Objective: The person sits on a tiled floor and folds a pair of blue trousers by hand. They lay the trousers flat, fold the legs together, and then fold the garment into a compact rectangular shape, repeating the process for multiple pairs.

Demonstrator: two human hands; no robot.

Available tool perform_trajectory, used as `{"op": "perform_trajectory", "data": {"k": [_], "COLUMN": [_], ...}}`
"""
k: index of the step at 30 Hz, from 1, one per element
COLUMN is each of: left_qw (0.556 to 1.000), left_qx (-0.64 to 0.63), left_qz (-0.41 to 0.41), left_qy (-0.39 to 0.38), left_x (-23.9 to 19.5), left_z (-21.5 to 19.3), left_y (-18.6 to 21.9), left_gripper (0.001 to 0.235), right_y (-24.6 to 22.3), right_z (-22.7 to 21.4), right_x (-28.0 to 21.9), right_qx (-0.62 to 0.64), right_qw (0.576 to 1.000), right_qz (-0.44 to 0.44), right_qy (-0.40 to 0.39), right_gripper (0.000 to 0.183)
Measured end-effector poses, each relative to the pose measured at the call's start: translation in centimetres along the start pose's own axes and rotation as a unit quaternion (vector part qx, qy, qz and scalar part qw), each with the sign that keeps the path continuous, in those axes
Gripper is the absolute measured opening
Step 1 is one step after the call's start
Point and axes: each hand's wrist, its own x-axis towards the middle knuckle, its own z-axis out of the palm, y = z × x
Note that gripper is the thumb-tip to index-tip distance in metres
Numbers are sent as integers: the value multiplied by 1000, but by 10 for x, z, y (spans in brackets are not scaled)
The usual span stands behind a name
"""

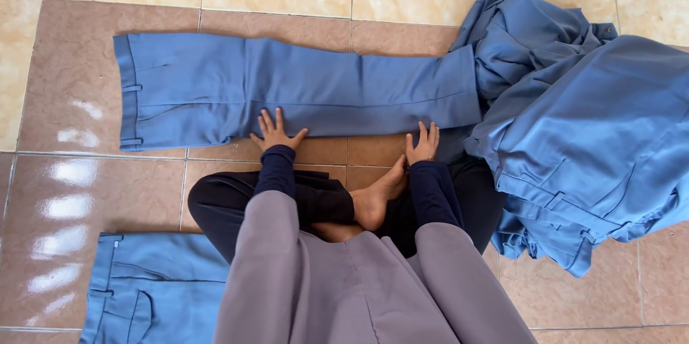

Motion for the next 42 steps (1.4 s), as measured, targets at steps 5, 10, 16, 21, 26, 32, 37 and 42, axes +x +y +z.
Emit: {"op": "perform_trajectory", "data": {"k": [5, 10, 16, 21, 26, 32, 37, 42], "left_qw": [998, 987, 995, 999, 999, 997, 993, 995], "left_qx": [30, 26, -15, -30, -45, -66, -73, -65], "left_qz": [-48, -160, -88, -12, 4, 5, 0, 40], "left_qy": [-22, -20, 46, -29, -22, 30, 95, 68], "left_x": [17, 38, 42, 36, 22, 43, 54, 67], "left_z": [-40, -32, 10, 9, -10, 17, 29, 52], "left_y": [-81, -145, -103, -85, -82, -95, -97, -100], "left_gripper": [114, 120, 108, 125, 121, 97, 63, 56], "right_y": [5, 20, 12, 21, 69, 61, 73, 55], "right_z": [4, 32, 42, 69, 129, 72, 18, -29], "right_x": [0, -5, -3, 25, 56, 71, 81, 82], "right_qx": [-18, -37, -33, 12, 295, 507, 453, 470], "right_qw": [1000, 999, 995, 978, 869, 741, 780, 788], "right_qz": [13, -4, -38, 156, 356, 425, 431, 387], "right_qy": [17, 9, -87, -138, -177, -113, -3, 93], "right_gripper": [51, 47, 46, 75, 56, 56, 36, 20]}}
